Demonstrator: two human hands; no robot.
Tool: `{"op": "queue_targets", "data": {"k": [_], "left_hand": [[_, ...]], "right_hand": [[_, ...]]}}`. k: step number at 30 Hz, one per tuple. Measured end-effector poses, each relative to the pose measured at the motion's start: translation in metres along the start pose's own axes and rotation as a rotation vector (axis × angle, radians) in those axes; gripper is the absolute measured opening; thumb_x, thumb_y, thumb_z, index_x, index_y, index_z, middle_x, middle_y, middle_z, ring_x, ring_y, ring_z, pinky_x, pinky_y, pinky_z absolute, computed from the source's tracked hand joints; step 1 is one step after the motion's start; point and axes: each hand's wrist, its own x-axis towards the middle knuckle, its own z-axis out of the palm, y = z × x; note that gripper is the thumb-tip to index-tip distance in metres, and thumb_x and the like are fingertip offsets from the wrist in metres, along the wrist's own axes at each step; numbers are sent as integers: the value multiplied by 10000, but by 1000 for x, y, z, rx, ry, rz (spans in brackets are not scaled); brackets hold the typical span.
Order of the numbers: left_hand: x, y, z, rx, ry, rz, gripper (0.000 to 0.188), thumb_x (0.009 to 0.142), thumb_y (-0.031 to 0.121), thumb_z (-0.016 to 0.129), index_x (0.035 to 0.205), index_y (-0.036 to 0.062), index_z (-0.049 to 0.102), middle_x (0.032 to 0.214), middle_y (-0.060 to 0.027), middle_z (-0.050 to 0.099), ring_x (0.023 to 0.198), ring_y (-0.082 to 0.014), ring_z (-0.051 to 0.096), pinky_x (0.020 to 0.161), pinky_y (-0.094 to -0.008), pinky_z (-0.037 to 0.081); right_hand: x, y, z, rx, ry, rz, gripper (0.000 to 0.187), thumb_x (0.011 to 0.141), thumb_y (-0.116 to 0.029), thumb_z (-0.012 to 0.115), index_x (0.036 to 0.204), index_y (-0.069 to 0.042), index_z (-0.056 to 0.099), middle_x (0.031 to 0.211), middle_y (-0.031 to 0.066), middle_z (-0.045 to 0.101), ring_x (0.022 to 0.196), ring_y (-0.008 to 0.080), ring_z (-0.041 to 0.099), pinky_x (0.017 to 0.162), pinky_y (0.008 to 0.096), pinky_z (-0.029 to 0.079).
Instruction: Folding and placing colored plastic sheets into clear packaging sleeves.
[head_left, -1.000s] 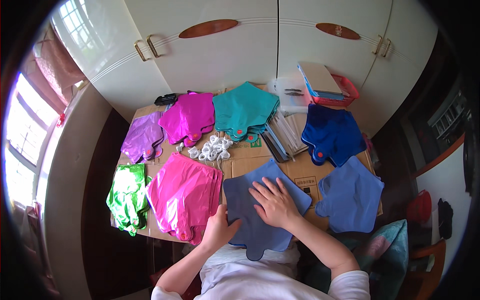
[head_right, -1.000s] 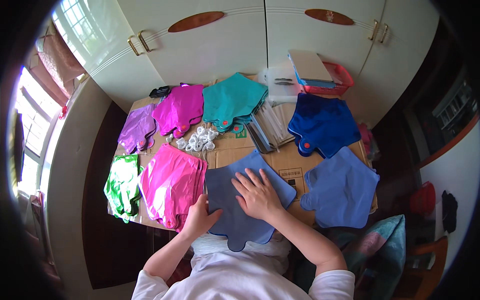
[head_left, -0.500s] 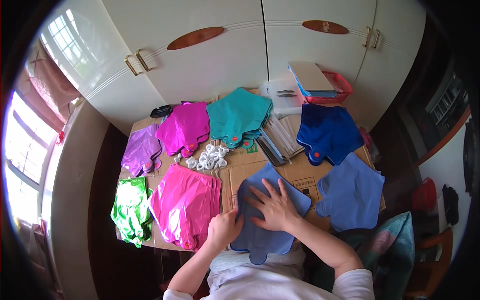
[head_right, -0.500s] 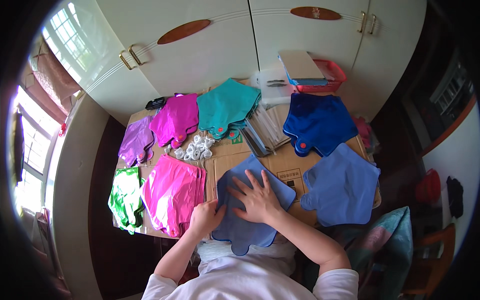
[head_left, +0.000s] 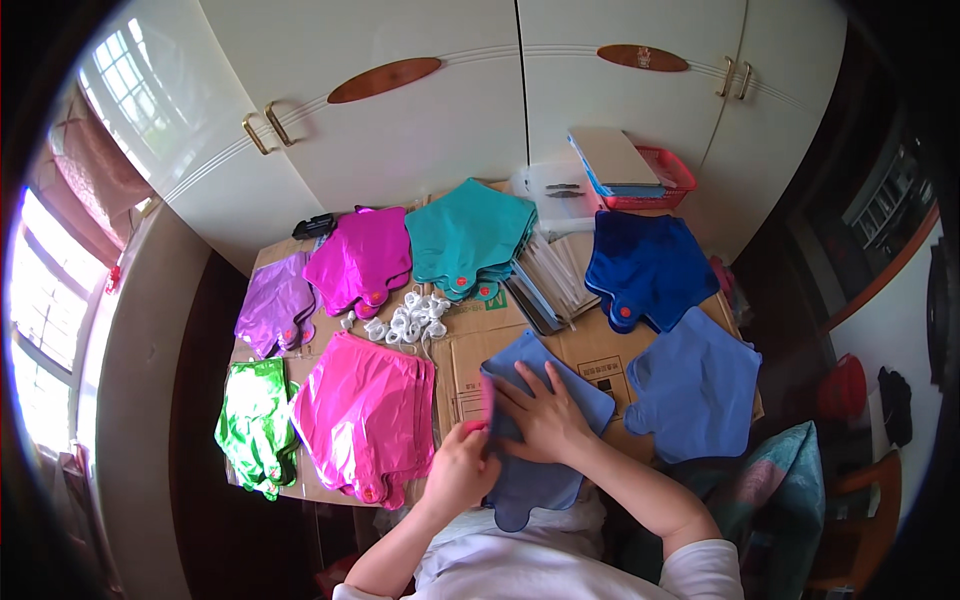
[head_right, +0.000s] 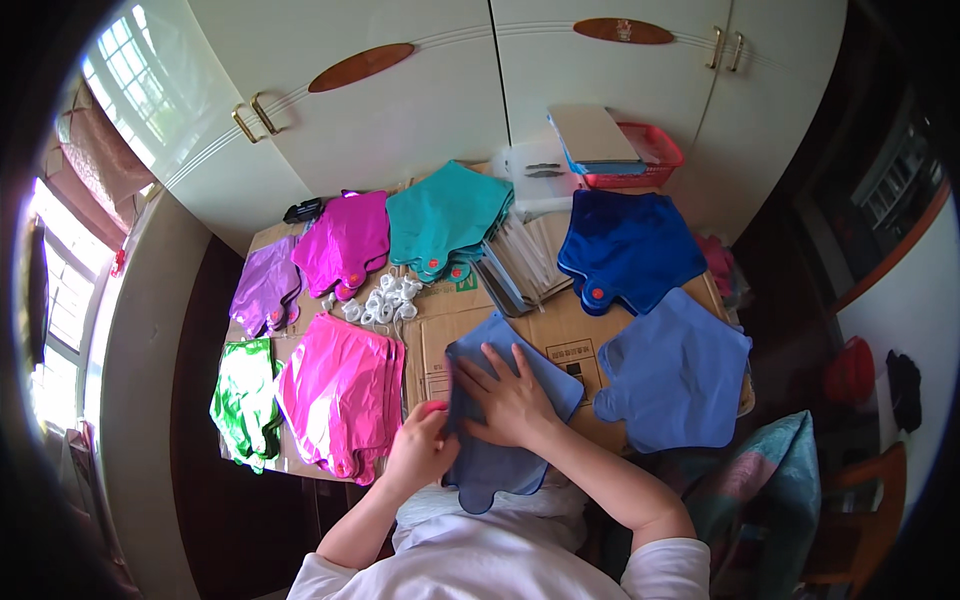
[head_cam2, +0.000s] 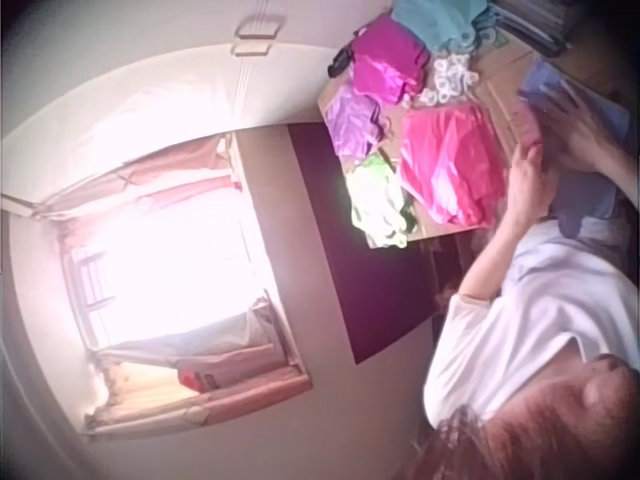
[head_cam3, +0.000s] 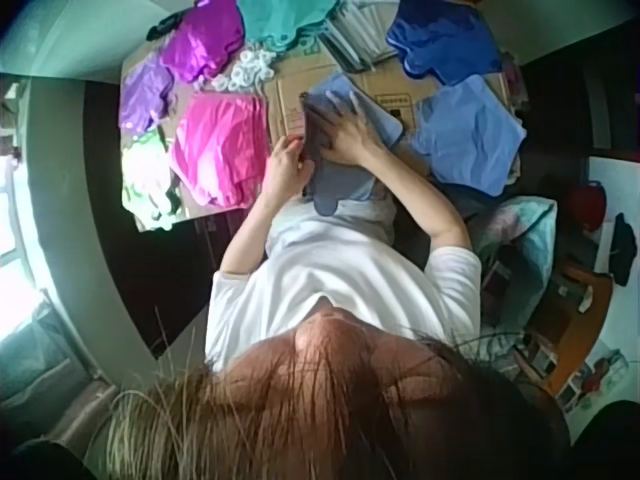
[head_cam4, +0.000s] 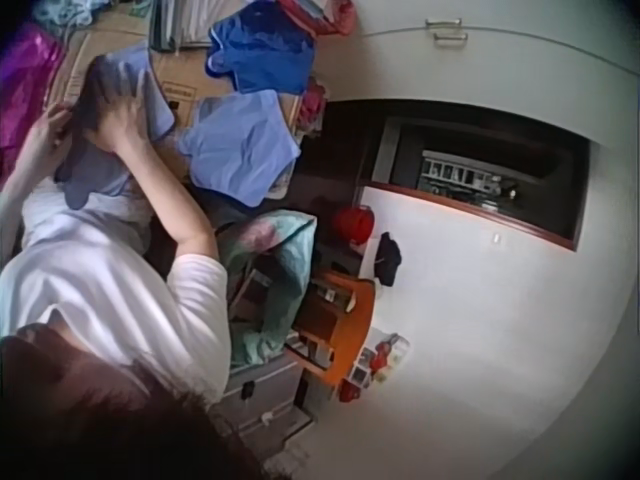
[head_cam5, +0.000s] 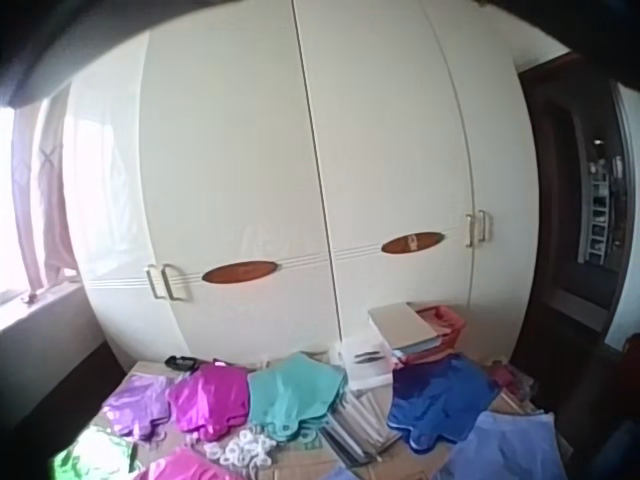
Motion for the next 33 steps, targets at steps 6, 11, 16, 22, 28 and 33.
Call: {"op": "queue_targets", "data": {"k": [6,11,16,22,28,33], "left_hand": [[-58,-35,-11,-428,-82,-506,215,869,149,646,958,-26,560,789,-142,659,744,-165,679,641,-290,515],[-108,-39,4,-895,-485,-766,289,930,190,608,1105,-40,598,968,-116,683,920,-190,657,758,-283,513],[-116,-48,52,-1597,-568,-785,387,872,175,628,1193,-33,565,1197,-182,601,1167,-264,560,965,-378,455],[-91,-27,62,-1987,-628,-935,432,830,149,558,1198,-74,526,1147,-197,603,1118,-310,574,1026,-450,414],[-85,-24,71,-1984,-623,-1040,348,823,123,531,1105,-79,558,1089,-183,612,1028,-291,596,975,-450,444],[-85,-19,68,-2065,-569,-1104,247,852,71,528,1038,-87,561,993,-158,620,939,-273,616,922,-397,505]], "right_hand": [[1,-3,1,-20,15,-6,711,816,-540,573,1392,-142,449,1455,44,414,1378,331,301,1108,606,165],[2,-2,5,-34,1,-7,716,812,-553,579,1397,-161,446,1466,40,396,1383,337,287,1114,598,155],[2,-1,1,4,11,-29,668,846,-547,554,1350,-115,484,1443,113,402,1360,355,308,1108,583,187],[22,17,-7,53,117,-16,551,867,-397,604,1302,-71,510,1394,168,430,1322,382,348,1091,516,276],[56,19,0,-20,56,-116,529,888,-346,594,1331,-83,476,1410,141,423,1332,332,361,1096,504,278],[61,22,14,-5,-50,-61,545,908,-382,562,1386,-152,437,1432,115,411,1356,322,337,1106,566,218]]}}
